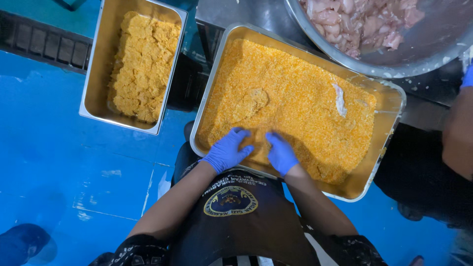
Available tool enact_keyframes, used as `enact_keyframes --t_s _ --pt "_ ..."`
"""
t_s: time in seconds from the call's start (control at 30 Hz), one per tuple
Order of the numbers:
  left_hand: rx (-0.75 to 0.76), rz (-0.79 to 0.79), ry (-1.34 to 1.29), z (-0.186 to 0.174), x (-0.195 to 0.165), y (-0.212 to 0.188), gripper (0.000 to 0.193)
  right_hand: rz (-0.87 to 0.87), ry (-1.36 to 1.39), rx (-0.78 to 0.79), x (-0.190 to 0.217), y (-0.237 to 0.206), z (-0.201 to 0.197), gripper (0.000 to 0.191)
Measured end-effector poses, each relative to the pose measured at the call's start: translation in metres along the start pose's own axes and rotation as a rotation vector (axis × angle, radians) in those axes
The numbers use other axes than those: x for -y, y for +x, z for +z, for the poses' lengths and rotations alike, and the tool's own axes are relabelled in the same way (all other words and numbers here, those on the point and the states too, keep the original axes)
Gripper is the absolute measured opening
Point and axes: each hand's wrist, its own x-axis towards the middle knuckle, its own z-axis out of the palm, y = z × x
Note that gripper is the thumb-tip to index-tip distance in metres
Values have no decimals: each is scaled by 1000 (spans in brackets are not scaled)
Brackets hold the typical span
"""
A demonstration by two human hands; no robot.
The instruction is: The person, wearing blue gloves, takes raw chicken pieces and presses them into a large tray of orange breading, turning and coating each piece by hand, then places the coated pieces into a smaller tray of finished breaded chicken beside the work area.
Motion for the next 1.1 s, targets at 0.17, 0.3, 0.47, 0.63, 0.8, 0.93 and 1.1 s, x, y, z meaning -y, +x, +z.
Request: enact_keyframes --t_s 0.17,0.3,0.47,0.63,0.8,0.93,1.1 --pt "-84 -49 -124 -10 -7 0 47 -244 151 127 44 1 29 46" --pt "-132 -43 124 -36 -2 -7 45 -801 -741 -61 76 -14 66 50" --pt "-214 116 358 -43 3 -18 34 -894 -1740 -107 83 -14 108 87" --pt "-286 160 343 -41 5 -20 26 -949 -1782 -82 66 -14 122 95" --pt "-325 207 262 -43 8 -22 20 -1016 -1843 -13 56 -17 126 88" --pt "-330 218 203 -44 8 -22 18 -873 -1913 133 63 -23 130 95" --pt "-286 200 216 -44 5 -23 18 -795 -1849 3 76 -31 126 100"
